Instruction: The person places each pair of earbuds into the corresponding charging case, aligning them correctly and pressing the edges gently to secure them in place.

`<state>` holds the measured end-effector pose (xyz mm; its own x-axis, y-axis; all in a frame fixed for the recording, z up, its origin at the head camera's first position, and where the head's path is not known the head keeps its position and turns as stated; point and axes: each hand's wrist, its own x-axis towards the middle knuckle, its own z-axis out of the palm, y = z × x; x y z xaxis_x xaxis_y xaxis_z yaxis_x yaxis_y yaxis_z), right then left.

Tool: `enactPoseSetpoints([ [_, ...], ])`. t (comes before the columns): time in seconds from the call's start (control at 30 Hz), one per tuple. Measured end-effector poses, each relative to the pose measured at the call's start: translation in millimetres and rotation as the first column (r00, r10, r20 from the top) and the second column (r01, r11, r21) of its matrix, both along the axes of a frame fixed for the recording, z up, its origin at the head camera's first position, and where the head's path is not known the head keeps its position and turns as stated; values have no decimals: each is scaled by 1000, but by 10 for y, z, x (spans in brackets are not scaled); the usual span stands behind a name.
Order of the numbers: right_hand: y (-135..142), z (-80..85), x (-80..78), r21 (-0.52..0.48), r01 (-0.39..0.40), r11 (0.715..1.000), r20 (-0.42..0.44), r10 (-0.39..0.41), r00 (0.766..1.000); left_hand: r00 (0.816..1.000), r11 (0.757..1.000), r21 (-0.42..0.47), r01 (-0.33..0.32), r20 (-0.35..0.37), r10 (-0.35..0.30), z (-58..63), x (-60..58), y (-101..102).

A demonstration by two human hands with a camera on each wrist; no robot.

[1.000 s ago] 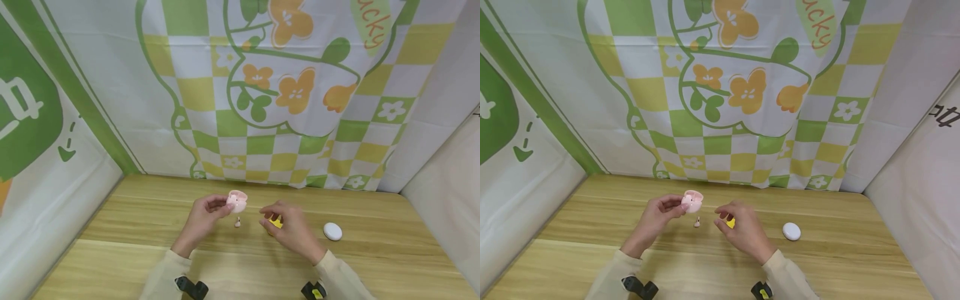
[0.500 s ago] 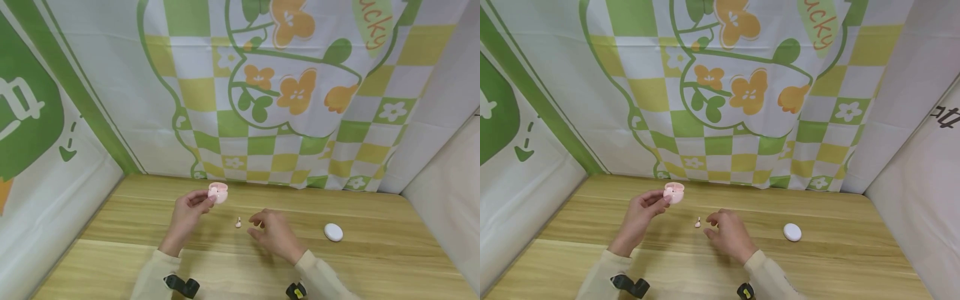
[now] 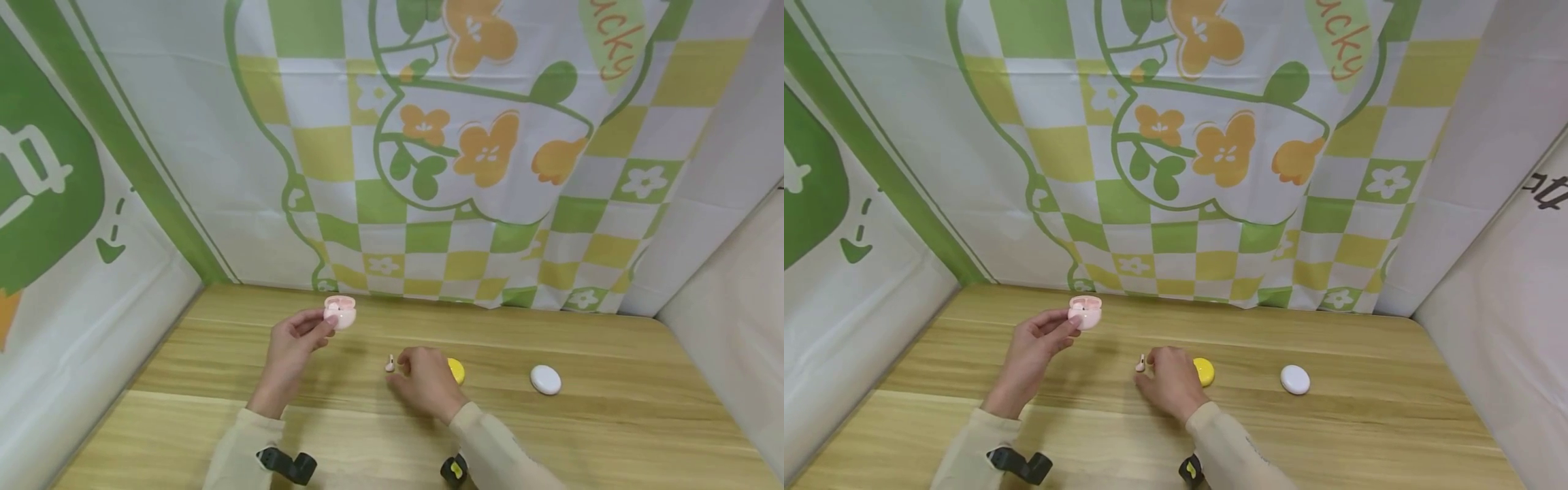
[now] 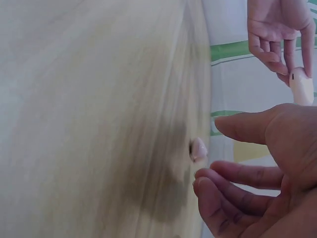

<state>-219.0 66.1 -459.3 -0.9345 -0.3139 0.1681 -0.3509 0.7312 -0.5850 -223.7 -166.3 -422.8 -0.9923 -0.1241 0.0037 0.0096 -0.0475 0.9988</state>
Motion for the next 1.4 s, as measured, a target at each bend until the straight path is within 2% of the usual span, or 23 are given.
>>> enactPoseSetpoints([
  [0.13,-80,-19,-33,6,65,998,26,-65,998,1000,1000,6,-1,6,1,-11,-13,0],
  [0.33,-186,-39,-80,51,140,989,-3,-140,990,1000,1000,9,16,0,-16,-34,-14,25],
  [0.63,-237,-54,-97,130,145,981,-25,-143,989,999,999,4,48,-8,-48,-56,-11,81],
  [0.87,-217,-55,-87,141,136,981,-61,-129,990,998,998,17,64,-13,-64,-52,-11,128],
  [1.03,-151,21,-55,82,109,991,-36,-106,994,996,996,10,93,-15,-93,-54,-7,162],
  [1.17,-64,131,-32,-16,95,995,-23,-95,995,993,993,9,117,-32,-117,-47,-2,199],
  [1.4,109,345,10,-211,97,973,52,-88,995,989,989,14,148,-29,-147,-28,17,299],
])
